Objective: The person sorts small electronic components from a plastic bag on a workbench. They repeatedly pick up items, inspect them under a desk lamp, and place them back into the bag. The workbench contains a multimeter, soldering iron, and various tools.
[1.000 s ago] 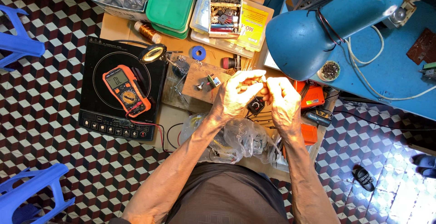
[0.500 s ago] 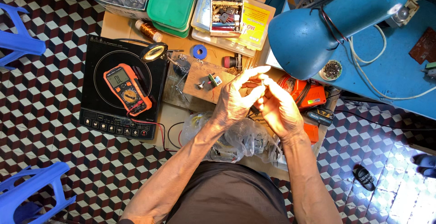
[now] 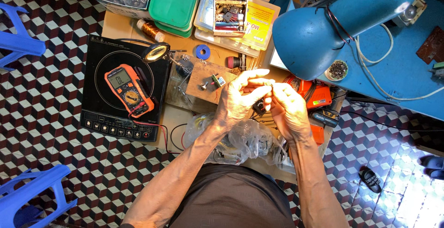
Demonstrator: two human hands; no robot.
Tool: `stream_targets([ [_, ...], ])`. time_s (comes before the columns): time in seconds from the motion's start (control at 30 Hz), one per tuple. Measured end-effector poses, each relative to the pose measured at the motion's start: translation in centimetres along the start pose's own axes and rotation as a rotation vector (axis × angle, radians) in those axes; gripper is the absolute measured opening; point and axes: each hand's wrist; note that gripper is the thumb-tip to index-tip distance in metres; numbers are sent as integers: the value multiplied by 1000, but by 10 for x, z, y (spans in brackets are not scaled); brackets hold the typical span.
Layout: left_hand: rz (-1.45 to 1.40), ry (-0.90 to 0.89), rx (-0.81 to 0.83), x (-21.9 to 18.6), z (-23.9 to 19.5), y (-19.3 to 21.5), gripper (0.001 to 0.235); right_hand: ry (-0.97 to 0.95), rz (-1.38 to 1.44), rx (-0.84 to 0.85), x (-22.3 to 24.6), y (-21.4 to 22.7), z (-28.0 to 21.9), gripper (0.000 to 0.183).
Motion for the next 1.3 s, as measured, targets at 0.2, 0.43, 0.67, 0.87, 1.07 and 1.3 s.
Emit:
stream_targets([
  [0.2, -117, 13, 17, 12, 1, 5, 43, 41, -549, -37, 8, -6, -6, 13],
  [0.43, -31, 10, -47, 4, -10, -8, 41, 117, -912, -132, 8, -26, -15, 13],
  [0.67, 316, 72, -146, -3, -21, -34, 34, 138, -822, -185, -7, -30, -40, 13],
  [0.87, 248, -36, -95, 8, -39, -42, 39, 59, -728, -156, -15, -29, -60, 15],
  [1.07, 209, 14, -60, 20, -61, -45, 41, 63, -683, -67, -15, -28, -79, 12],
  [1.3, 107, 97, -41, 23, -74, -53, 36, -4, -759, -24, -9, -28, -98, 14],
])
Point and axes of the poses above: each hand's wrist, its own z-axis towards the middle knuckle, its own y-axis out of the back of the hand, x = y × z, and after that the axes turned 15 degrees about x, right-handed
